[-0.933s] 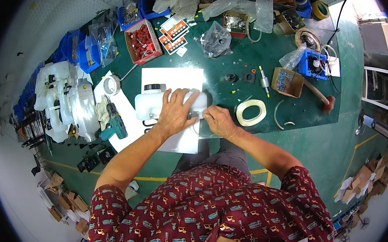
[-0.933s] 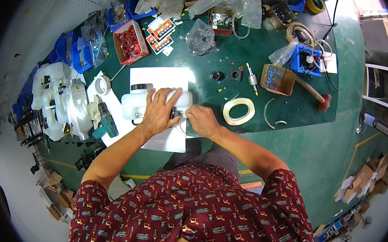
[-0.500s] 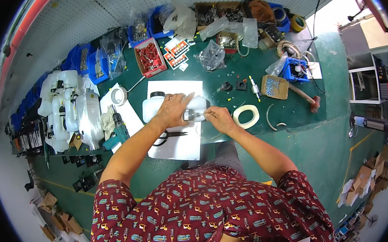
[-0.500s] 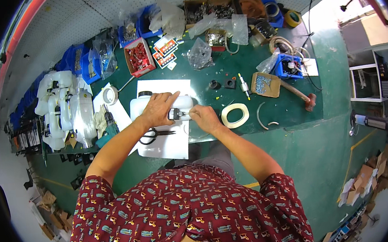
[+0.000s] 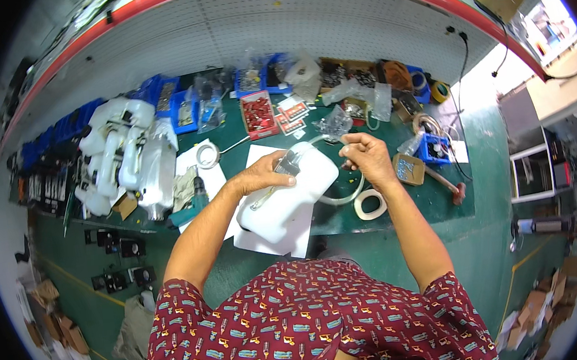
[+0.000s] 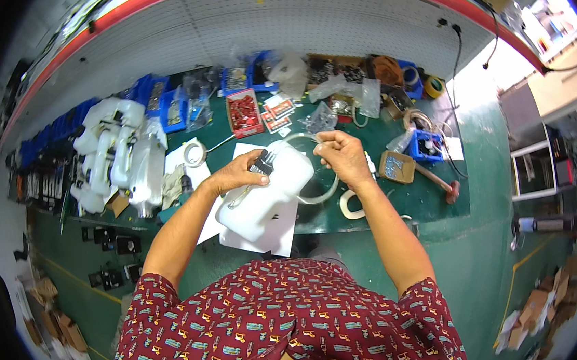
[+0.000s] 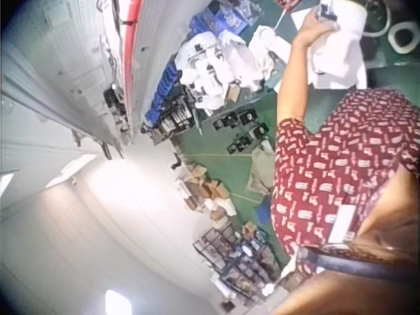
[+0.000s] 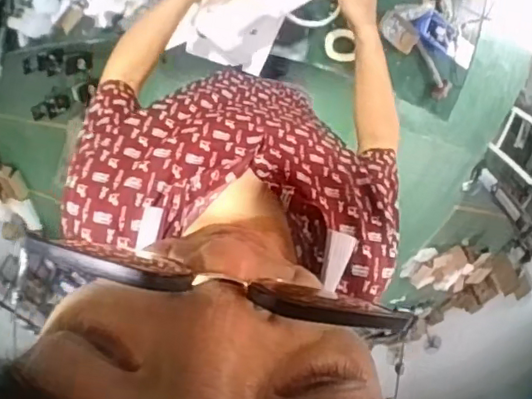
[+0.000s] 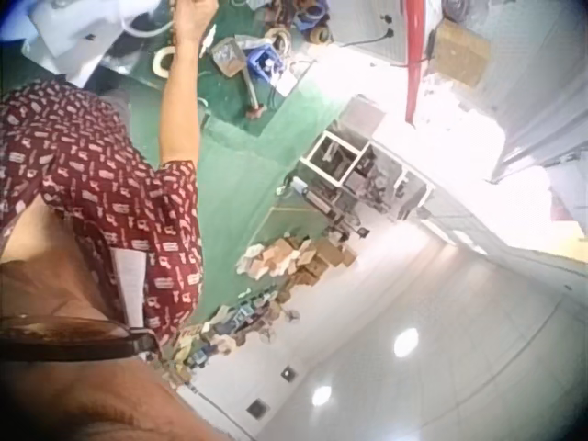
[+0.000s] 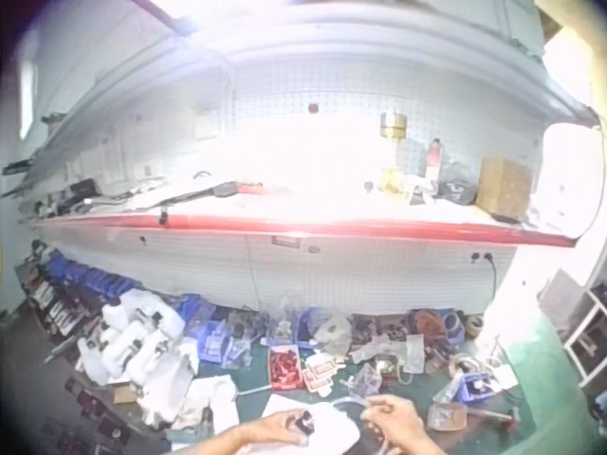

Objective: The person assembles a white plastic component by hand, using scissors to trim a cable and a screwdriver to tighten a screw. They also apply tape to the component and place the finished unit on a nearby stack.

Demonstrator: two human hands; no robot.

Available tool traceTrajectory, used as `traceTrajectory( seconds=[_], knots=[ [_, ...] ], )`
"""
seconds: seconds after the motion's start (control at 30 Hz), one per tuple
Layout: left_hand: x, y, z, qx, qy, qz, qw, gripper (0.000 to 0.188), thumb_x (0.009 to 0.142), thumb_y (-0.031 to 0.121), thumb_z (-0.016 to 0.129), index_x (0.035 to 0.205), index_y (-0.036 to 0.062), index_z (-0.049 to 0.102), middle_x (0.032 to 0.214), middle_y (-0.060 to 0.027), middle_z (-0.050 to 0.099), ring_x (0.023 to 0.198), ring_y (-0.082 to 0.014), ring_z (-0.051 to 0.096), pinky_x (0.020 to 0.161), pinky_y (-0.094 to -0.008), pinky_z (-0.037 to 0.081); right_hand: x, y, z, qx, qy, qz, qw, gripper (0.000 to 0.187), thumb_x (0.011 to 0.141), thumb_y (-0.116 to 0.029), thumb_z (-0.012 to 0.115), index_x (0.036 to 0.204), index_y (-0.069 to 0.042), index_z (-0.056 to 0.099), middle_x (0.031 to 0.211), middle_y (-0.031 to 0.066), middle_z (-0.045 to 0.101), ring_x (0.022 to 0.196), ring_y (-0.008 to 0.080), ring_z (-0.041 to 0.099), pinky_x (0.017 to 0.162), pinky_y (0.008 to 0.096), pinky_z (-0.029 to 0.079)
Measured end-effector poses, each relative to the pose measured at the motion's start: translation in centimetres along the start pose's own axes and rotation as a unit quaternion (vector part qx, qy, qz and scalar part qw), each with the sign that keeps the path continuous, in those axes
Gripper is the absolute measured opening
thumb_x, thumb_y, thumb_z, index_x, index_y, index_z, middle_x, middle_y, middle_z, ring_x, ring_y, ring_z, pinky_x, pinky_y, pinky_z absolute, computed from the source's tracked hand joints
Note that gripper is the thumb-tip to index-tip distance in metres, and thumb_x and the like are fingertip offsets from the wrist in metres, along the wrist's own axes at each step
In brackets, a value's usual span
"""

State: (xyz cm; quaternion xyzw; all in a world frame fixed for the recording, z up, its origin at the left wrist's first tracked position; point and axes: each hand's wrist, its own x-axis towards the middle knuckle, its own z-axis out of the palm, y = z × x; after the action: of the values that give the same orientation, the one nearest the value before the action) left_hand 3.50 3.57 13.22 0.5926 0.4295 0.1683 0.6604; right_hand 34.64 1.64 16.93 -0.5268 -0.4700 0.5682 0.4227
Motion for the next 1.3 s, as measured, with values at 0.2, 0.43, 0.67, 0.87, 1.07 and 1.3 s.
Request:
traceTrajectory(
  seconds=[0.2, 0.43, 0.67, 0.87, 1.07, 1.3],
  knots=[
    [-7.0, -2.1, 1.8, -0.284, 0.142, 0.052, 0.947, 0.083, 0.082, 0.032, 0.086, 0.149, 0.0008, 0.047, 0.129, -0.0129, 0.065, 0.118, -0.0226, 0.064, 0.105, -0.0378, 0.052, 1.1, 1.5, 3.1, 0.243, -0.039, 0.043, 0.968, 0.057, 0.111, -0.048, 0.047, 0.133, 0.003, 0.057, 0.109, 0.0137, 0.075, 0.092, 0.0203, 0.072, 0.078, 0.034, 0.059],
    [-13.7, -2.3, 7.6, -0.262, 0.372, 0.128, 0.881, 0.101, 0.08, 0.024, 0.089, 0.159, 0.0004, 0.03, 0.136, -0.0144, 0.059, 0.126, -0.0231, 0.058, 0.109, -0.0383, 0.048, -4.7, 8.7, 11.5, 0.169, -0.217, 0.095, 0.957, 0.062, 0.108, -0.048, 0.051, 0.148, 0.0, 0.051, 0.136, 0.0119, 0.063, 0.125, 0.024, 0.06, 0.102, 0.0405, 0.051],
    [-19.5, -4.4, 11.1, -0.269, 0.491, 0.148, 0.815, 0.096, 0.077, 0.03, 0.091, 0.154, 0.0059, 0.039, 0.13, -0.0084, 0.06, 0.121, -0.02, 0.059, 0.107, -0.0385, 0.05, -8.0, 7.5, 16.1, 0.144, -0.322, 0.096, 0.931, 0.069, 0.101, -0.045, 0.062, 0.152, -0.002, 0.045, 0.141, 0.0123, 0.06, 0.128, 0.0223, 0.057, 0.106, 0.0386, 0.047],
    [-23.5, -6.3, 13.2, -0.181, 0.629, 0.1, 0.75, 0.115, 0.076, 0.028, 0.095, 0.162, -0.0024, 0.025, 0.149, -0.0177, 0.05, 0.138, -0.0257, 0.049, 0.117, -0.0383, 0.04, -9.6, 11.3, 23.8, 0.078, -0.396, 0.093, 0.91, 0.075, 0.091, -0.029, 0.081, 0.152, -0.007, 0.043, 0.137, 0.0114, 0.061, 0.124, 0.0235, 0.061, 0.105, 0.0395, 0.05],
    [-34.5, -13.0, 15.2, -0.104, 0.604, 0.061, 0.788, 0.108, 0.081, 0.04, 0.09, 0.16, -0.0033, 0.032, 0.155, -0.0193, 0.048, 0.144, -0.0291, 0.046, 0.122, -0.0418, 0.035, -11.9, 15.5, 32.1, 0.24, -0.482, 0.258, 0.802, 0.086, 0.091, -0.065, 0.07, 0.152, -0.009, 0.046, 0.145, 0.0144, 0.059, 0.131, 0.0322, 0.059, 0.115, 0.0487, 0.046],
    [-45.6, -17.8, 16.3, -0.221, 0.565, 0.001, 0.795, 0.1, 0.081, 0.041, 0.089, 0.157, 0.0006, 0.039, 0.144, -0.0158, 0.058, 0.132, -0.0254, 0.057, 0.114, -0.038, 0.044, -18.5, 16.9, 43.5, 0.161, -0.486, 0.308, 0.802, 0.073, 0.102, -0.059, 0.056, 0.152, -0.007, 0.046, 0.142, 0.017, 0.061, 0.127, 0.0351, 0.062, 0.111, 0.0503, 0.049]
  ],
)
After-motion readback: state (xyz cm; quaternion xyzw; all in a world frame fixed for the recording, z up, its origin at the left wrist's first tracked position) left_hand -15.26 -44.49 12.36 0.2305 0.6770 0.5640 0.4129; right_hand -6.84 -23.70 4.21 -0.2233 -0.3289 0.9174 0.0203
